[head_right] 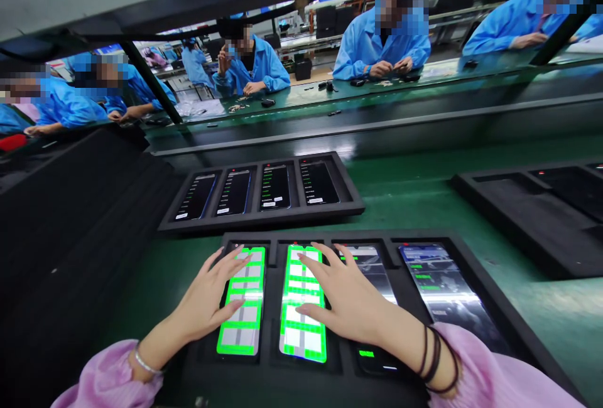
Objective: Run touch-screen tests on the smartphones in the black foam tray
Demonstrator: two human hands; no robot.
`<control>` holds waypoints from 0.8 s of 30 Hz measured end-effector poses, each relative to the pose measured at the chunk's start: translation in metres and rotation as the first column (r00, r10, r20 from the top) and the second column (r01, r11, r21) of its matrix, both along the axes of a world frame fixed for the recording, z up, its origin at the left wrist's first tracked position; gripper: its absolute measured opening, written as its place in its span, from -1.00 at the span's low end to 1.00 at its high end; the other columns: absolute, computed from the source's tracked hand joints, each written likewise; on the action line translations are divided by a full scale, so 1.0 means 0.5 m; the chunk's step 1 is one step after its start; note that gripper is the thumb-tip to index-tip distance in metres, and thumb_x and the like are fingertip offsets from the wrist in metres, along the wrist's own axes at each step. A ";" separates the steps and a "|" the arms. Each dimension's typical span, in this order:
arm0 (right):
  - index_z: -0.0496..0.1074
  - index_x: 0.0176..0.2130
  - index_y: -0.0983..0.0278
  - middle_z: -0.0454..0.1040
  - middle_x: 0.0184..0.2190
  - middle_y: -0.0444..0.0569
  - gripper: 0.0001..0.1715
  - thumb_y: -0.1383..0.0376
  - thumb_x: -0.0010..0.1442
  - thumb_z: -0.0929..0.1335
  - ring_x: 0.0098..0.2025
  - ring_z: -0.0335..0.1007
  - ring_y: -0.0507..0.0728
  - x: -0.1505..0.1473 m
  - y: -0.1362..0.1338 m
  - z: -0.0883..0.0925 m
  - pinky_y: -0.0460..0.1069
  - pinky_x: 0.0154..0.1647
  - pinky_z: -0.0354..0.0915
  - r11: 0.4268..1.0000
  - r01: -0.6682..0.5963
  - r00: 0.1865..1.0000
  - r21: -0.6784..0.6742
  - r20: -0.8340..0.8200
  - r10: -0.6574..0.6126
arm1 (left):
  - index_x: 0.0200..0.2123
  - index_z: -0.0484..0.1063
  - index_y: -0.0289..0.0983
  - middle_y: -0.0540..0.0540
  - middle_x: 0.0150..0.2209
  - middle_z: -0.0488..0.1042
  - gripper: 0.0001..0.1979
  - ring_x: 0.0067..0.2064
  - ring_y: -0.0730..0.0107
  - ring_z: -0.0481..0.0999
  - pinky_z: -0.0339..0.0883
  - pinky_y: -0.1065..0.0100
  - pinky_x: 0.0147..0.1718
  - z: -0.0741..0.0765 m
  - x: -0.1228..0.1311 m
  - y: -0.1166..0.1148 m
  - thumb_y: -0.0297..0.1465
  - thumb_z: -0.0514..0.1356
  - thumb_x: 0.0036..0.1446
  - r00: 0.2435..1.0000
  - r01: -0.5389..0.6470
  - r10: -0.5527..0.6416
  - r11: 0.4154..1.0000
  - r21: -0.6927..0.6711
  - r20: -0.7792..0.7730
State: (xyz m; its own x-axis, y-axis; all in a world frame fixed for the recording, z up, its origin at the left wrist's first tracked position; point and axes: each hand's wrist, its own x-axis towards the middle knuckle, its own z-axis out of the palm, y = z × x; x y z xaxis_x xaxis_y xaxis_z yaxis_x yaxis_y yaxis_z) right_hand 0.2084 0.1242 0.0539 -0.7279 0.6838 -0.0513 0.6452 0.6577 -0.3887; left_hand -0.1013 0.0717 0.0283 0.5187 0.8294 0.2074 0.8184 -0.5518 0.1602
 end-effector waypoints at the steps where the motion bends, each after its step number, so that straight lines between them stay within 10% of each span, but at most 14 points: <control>1: 0.12 0.34 0.35 0.19 0.26 0.27 -0.14 -0.11 0.30 0.29 0.35 -0.12 0.50 0.003 -0.011 0.004 0.55 0.24 -0.13 1.000 -0.015 1.000 -0.015 0.001 0.015 | 0.29 -0.02 -0.29 -0.28 0.20 0.37 -0.39 0.34 0.03 0.18 0.01 -0.13 0.29 0.000 -0.001 -0.012 -0.16 0.03 0.29 1.000 0.008 -0.008 1.000 -0.003 0.001; 12: 0.10 0.36 0.22 0.34 0.17 0.17 -0.14 -0.08 0.25 0.32 0.33 -0.04 0.48 0.036 -0.121 -0.017 0.45 0.29 -0.06 0.996 -0.087 0.985 0.032 -0.146 0.091 | 0.33 -0.02 -0.47 -0.24 0.16 0.43 -0.24 0.29 0.16 0.28 0.05 0.07 0.30 0.008 0.004 -0.156 0.01 -0.07 0.32 0.982 0.164 -0.150 0.977 0.133 -0.112; 24: 0.03 0.39 0.14 0.43 0.10 0.01 -0.31 0.10 0.37 0.25 0.27 0.15 0.41 0.049 -0.150 -0.035 0.37 0.27 0.13 0.943 -0.331 0.915 0.035 -0.235 0.329 | 0.36 -0.06 -0.39 -0.07 0.02 0.56 -0.24 0.15 0.30 0.46 -0.17 0.20 0.37 -0.009 0.004 -0.187 0.05 -0.20 0.33 0.988 0.155 -0.151 0.953 0.261 -0.034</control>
State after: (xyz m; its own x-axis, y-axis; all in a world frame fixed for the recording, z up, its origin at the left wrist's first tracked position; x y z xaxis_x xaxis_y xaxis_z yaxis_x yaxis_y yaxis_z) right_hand 0.2331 0.0491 0.0363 -0.9037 0.4027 0.1450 0.2821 0.8152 -0.5059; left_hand -0.0991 -0.0217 0.0238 0.6395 0.6571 0.3991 0.7218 -0.6919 -0.0173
